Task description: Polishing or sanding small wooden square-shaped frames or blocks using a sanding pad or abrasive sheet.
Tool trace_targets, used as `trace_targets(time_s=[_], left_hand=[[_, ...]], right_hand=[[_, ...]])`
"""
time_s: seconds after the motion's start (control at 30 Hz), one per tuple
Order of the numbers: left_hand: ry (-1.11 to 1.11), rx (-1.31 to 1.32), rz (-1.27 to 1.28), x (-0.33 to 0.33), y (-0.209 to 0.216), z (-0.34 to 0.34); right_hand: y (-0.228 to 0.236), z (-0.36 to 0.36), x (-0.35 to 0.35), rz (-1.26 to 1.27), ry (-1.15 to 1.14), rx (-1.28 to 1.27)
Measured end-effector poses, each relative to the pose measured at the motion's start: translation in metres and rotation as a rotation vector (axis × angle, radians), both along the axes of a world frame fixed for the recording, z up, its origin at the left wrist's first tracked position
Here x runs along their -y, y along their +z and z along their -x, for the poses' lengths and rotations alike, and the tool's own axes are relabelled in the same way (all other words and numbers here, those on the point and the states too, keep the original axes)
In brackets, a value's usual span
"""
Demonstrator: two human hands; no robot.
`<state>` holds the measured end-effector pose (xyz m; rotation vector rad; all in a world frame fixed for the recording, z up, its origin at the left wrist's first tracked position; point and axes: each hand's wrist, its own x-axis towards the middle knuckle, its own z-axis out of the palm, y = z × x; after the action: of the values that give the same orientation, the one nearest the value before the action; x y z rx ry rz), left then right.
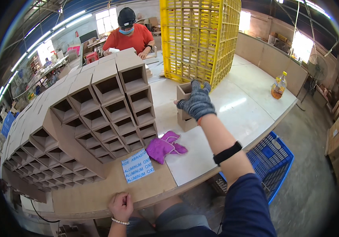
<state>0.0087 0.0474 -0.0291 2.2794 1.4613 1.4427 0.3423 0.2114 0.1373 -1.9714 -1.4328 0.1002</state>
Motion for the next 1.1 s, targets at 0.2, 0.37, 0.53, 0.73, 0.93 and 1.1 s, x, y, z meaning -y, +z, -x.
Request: trace_targets(time_s=[0.2,0.37,0.53,0.73,0.93,1.1], left_hand=[[0.01,-0.003,-0.029,-0.002,-0.003,-0.004],[-0.005,0.025,0.036,-0.002,-0.004,-0.002],[0.009,0.042,0.033,0.003,-0.004,0.002],[-0.03,0.006,0.071,0.0,-0.005,0.0],[0.033,0.002,0.25,0.003,-0.016,0.007],[-0.082,0.348,0.413,0.002,0.016,-0.024]], right_hand=[[-0.05,0.015,-0.005,-0.228,-0.138,-0.003],[-0.046,-0.005,-0.002,-0.347,-0.146,-0.23],[-0.062,-0.022,0.05,-0.574,-0.085,-0.166],[-0.122,-0.012,0.074,-0.398,0.005,0.017],[-0.104,-0.002,0.068,-0.348,-0.021,0.144],[-0.069,-0.071,0.087,-0.324,-0.059,-0.104]])
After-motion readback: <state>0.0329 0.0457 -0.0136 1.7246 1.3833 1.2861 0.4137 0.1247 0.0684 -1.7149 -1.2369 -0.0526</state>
